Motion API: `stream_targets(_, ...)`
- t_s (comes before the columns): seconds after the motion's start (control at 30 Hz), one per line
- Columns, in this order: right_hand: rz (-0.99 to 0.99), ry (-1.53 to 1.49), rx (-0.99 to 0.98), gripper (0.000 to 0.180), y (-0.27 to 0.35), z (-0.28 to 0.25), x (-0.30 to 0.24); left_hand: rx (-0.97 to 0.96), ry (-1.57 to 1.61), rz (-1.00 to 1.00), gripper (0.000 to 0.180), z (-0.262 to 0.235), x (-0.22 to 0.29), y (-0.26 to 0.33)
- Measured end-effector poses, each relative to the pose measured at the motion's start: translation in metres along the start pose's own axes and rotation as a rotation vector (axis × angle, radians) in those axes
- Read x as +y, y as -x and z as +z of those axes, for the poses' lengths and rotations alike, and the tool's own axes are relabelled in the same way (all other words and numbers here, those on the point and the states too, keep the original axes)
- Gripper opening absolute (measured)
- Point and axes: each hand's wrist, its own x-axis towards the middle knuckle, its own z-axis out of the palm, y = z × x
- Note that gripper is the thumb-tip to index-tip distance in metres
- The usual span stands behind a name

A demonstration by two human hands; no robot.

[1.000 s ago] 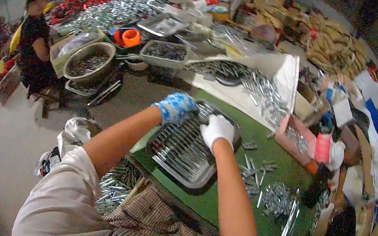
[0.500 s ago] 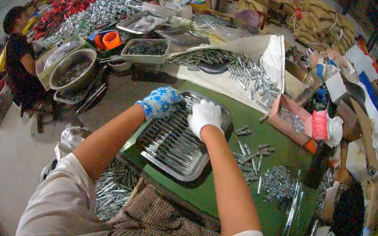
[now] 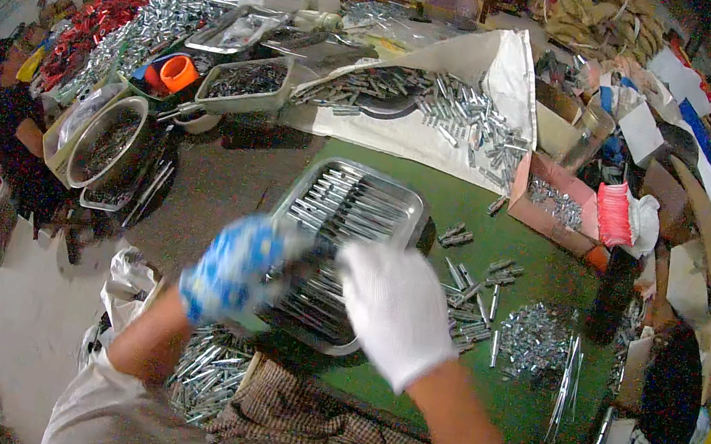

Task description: Assembling small metal hardware components using hands and a pair of pliers.

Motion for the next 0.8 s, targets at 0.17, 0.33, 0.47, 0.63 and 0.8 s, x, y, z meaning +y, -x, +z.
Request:
stream_targets(0.17,0.004,-0.065,-0.079,0.018,0.092,-0.002,-0.001,-0.172,-0.023,0.008,0.030,0.045,0.076,0.020)
stream_targets(0.33,0.216,0.001,0.005,0.015,0.166,-0.008,0.006,-0.404,0.028,0.061,0.036,0.095,0.125,0.018)
stream_targets(0.47,0.462,0.134,-0.175,0.012,0.188,-0.026,0.018,-0.446,0.105,0.103,0.038,0.139,0.142,0.001)
stream_targets(0.63,0.445,0.309,-0.023,0.008,0.222,-0.030,0.041,-0.381,0.181,0.096,0.024,0.172,0.159,-0.017)
stream_targets(0.8,0.426,0.315,-0.063,0.014,0.244,-0.026,0.063,-0.236,0.273,-0.022,0.031,0.165,0.152,-0.024)
